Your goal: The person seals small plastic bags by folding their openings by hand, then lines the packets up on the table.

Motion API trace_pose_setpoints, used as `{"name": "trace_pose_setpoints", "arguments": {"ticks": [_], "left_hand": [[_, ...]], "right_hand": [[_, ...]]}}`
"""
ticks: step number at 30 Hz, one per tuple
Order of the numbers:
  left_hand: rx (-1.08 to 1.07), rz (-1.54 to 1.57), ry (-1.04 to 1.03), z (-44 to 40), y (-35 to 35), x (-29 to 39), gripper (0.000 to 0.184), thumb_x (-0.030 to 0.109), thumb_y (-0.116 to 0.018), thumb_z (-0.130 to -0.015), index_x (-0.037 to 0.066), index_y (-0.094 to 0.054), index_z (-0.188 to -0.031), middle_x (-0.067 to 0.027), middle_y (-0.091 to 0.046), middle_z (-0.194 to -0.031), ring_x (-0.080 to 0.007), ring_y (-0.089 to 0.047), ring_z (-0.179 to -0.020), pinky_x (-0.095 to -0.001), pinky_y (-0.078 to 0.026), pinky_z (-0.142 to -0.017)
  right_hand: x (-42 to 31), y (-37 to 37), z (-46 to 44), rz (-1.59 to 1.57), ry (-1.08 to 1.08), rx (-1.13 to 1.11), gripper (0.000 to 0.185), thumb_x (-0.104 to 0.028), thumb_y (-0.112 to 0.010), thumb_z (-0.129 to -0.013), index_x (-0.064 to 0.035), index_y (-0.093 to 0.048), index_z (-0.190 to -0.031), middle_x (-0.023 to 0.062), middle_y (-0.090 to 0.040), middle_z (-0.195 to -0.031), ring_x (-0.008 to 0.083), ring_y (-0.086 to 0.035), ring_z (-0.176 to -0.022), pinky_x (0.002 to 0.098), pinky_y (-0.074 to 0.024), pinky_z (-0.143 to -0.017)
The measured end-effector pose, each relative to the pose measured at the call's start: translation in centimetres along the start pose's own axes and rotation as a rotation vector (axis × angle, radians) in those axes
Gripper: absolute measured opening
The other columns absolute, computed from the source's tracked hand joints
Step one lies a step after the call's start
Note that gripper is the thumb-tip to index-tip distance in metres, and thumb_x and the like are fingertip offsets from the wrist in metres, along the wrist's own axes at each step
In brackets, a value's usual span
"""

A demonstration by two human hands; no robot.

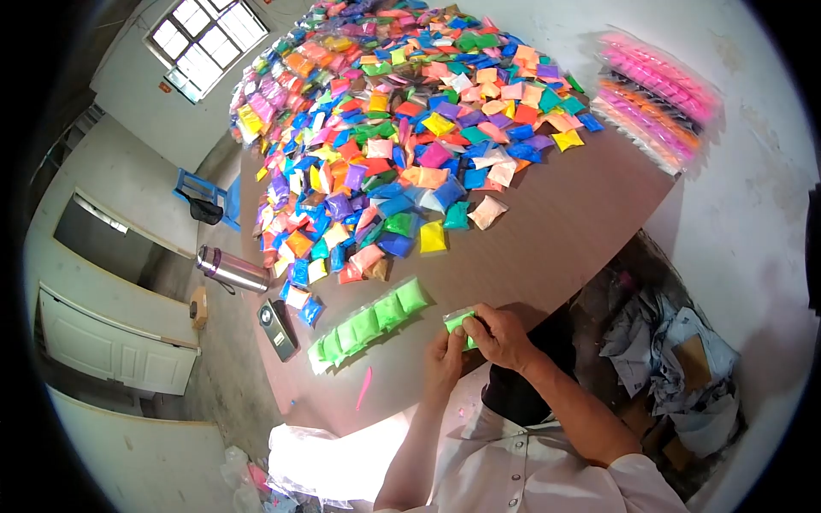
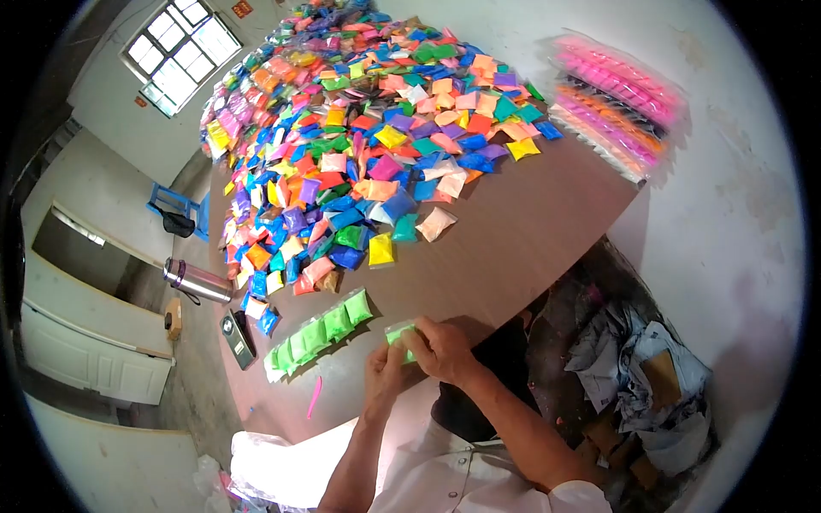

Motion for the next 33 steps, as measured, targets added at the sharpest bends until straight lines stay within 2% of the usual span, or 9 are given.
{"name": "trace_pose_setpoints", "arguments": {"ticks": [2,7,10,17,23,26,29,31,33], "left_hand": [[0.000,0.048,-0.019,0.1,-0.2,0.6,0.037,0.037,-0.059,-0.109,0.003,-0.072,-0.114,0.0017,-0.066,-0.084,-0.0060,-0.058,-0.071,-0.0236,-0.048,-0.062],[-0.086,-0.068,0.028,0.1,-0.2,0.7,0.039,0.040,-0.061,-0.107,0.003,-0.072,-0.110,-0.0007,-0.067,-0.083,-0.0077,-0.060,-0.071,-0.0244,-0.049,-0.063],[-0.105,-0.059,0.016,0.2,-0.5,1.0,0.039,0.041,-0.062,-0.106,0.003,-0.071,-0.108,-0.0011,-0.067,-0.082,-0.0086,-0.060,-0.071,-0.0241,-0.048,-0.064],[-0.058,0.016,0.011,0.4,-0.2,0.6,0.033,0.036,-0.064,-0.106,0.004,-0.071,-0.105,-0.0002,-0.066,-0.080,-0.0076,-0.059,-0.070,-0.0238,-0.048,-0.064],[-0.115,-0.188,-0.047,0.0,0.2,0.8,0.031,0.033,-0.064,-0.106,0.003,-0.070,-0.111,0.0002,-0.067,-0.084,-0.0085,-0.060,-0.073,-0.0251,-0.049,-0.066],[-0.109,-0.014,-0.108,-0.2,-0.1,1.2,0.030,0.032,-0.065,-0.106,0.003,-0.070,-0.114,-0.0007,-0.069,-0.090,-0.0100,-0.062,-0.077,-0.0252,-0.050,-0.070],[-0.105,0.038,-0.034,0.0,-0.2,1.3,0.031,0.031,-0.065,-0.106,0.002,-0.071,-0.116,-0.0013,-0.070,-0.094,-0.0103,-0.063,-0.080,-0.0253,-0.051,-0.073],[-0.084,0.045,-0.044,-0.1,0.0,1.2,0.031,0.030,-0.065,-0.106,0.002,-0.071,-0.119,-0.0007,-0.071,-0.095,-0.0097,-0.063,-0.080,-0.0255,-0.052,-0.074],[-0.080,0.054,-0.047,0.0,0.0,1.3,0.030,0.029,-0.065,-0.106,0.002,-0.071,-0.118,-0.0006,-0.071,-0.095,-0.0097,-0.063,-0.080,-0.0257,-0.052,-0.074]], "right_hand": [[0.1,0.1,0.1,-0.001,0.004,0.008,0.028,-0.028,-0.059,-0.105,-0.0009,-0.064,-0.105,0.0133,-0.059,-0.069,0.0209,-0.057,-0.061,0.0368,-0.0465,-0.059],[0.9,0.6,0.1,-0.197,-0.080,0.074,0.028,-0.027,-0.060,-0.106,-0.0002,-0.065,-0.109,0.0111,-0.063,-0.080,0.0154,-0.058,-0.073,0.0332,-0.0493,-0.068],[0.9,0.6,0.0,-0.184,-0.117,0.076,0.029,-0.028,-0.060,-0.106,0.0006,-0.065,-0.111,0.0107,-0.066,-0.085,0.0136,-0.059,-0.078,0.0317,-0.0498,-0.071],[0.5,0.7,-0.2,-0.130,-0.151,-0.004,0.030,-0.028,-0.061,-0.105,0.0012,-0.065,-0.110,0.0105,-0.066,-0.084,0.0144,-0.059,-0.077,0.0324,-0.0498,-0.070],[0.6,0.9,-0.2,-0.202,-0.136,0.053,0.028,-0.026,-0.063,-0.103,0.0009,-0.066,-0.109,0.0106,-0.067,-0.085,0.0158,-0.061,-0.077,0.0334,-0.0506,-0.071],[0.9,0.8,-0.1,-0.213,-0.107,0.056,0.027,-0.026,-0.063,-0.103,0.0005,-0.066,-0.109,0.0106,-0.067,-0.086,0.0162,-0.061,-0.076,0.0338,-0.0508,-0.071],[0.4,0.9,-0.1,-0.176,-0.147,-0.009,0.028,-0.027,-0.064,-0.102,0.0004,-0.066,-0.109,0.0107,-0.068,-0.086,0.0162,-0.062,-0.077,0.0334,-0.0512,-0.072],[-0.3,1.0,-0.3,-0.123,-0.161,-0.030,0.028,-0.027,-0.063,-0.100,-0.0005,-0.067,-0.110,0.0205,-0.069,-0.086,0.0266,-0.068,-0.074,0.0391,-0.0538,-0.069],[-0.3,0.9,-0.3,-0.121,-0.156,-0.026,0.029,-0.027,-0.062,-0.100,-0.0003,-0.067,-0.110,0.0206,-0.069,-0.087,0.0273,-0.068,-0.074,0.0390,-0.0538,-0.070]]}}
Point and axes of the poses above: each hand's wrist, its own z-axis away from the middle knuckle, its own y-axis out of the back of the hand, x = y × z, the point moved 6 cm from there along -z, towards the middle knuckle
